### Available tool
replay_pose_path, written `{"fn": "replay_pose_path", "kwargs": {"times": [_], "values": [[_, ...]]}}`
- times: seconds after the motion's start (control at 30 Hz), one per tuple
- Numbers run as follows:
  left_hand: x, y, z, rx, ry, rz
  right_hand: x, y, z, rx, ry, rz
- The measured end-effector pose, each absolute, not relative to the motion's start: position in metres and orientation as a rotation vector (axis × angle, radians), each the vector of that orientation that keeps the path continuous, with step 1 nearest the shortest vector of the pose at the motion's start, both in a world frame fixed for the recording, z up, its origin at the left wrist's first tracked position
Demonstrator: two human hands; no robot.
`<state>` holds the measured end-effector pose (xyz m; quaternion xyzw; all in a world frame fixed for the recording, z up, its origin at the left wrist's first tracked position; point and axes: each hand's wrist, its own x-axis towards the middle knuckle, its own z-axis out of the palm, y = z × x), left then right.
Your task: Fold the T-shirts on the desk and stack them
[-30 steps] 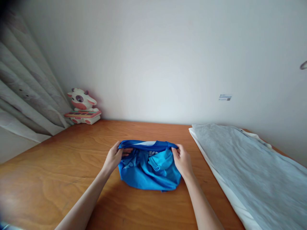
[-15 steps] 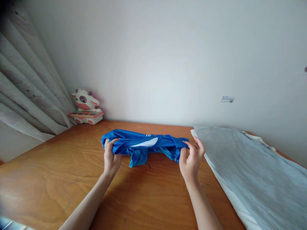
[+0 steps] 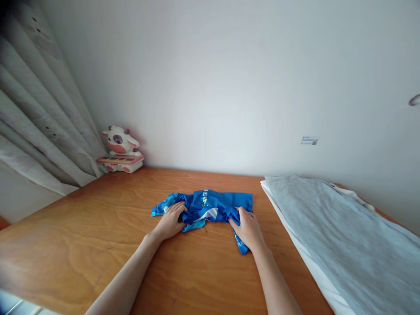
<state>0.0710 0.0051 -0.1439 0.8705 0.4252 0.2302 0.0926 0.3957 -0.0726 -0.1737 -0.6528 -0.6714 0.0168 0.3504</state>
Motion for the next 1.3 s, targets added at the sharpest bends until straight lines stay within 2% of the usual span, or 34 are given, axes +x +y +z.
{"fn": "replay_pose_path", "kwargs": {"times": [0.2,0.37,0.47,0.67,0.77,0.83,0.93,1.0,1.03,1.1,1.23,1.3], "values": [[0.071,-0.015,-0.129,2.419,1.197,0.812,0.385,-0.092,-0.164,-1.784,-1.552,0.140],[0.067,-0.037,-0.099,2.324,1.163,0.718,0.378,-0.130,-0.147,-1.692,-1.543,0.312],[0.056,-0.041,-0.062,2.390,1.165,0.600,0.385,-0.155,-0.110,-1.612,-1.705,0.412],[0.024,-0.047,0.028,2.659,1.197,0.808,0.404,-0.179,-0.025,-1.401,-1.726,0.127],[0.013,-0.059,0.051,2.546,1.136,0.553,0.404,-0.189,-0.010,-1.432,-1.725,0.094],[0.007,-0.070,0.053,2.467,1.055,0.286,0.405,-0.199,-0.007,-1.499,-1.850,0.383],[0.004,-0.076,0.044,2.308,0.939,-0.125,0.411,-0.210,-0.004,-1.639,-1.957,1.157],[0.008,-0.066,0.035,2.202,0.877,-0.234,0.417,-0.203,-0.005,-1.676,-1.881,1.574],[0.012,-0.056,0.030,2.168,0.869,-0.197,0.420,-0.193,-0.006,-1.650,-1.824,1.655],[0.026,-0.029,0.023,2.122,0.964,0.128,0.423,-0.162,-0.011,-1.536,-1.688,1.464],[0.059,0.020,0.010,1.968,1.328,1.150,0.418,-0.096,-0.034,-1.481,-1.400,0.369],[0.073,0.022,-0.002,2.017,1.386,1.369,0.409,-0.082,-0.054,-1.514,-1.393,-0.014]]}}
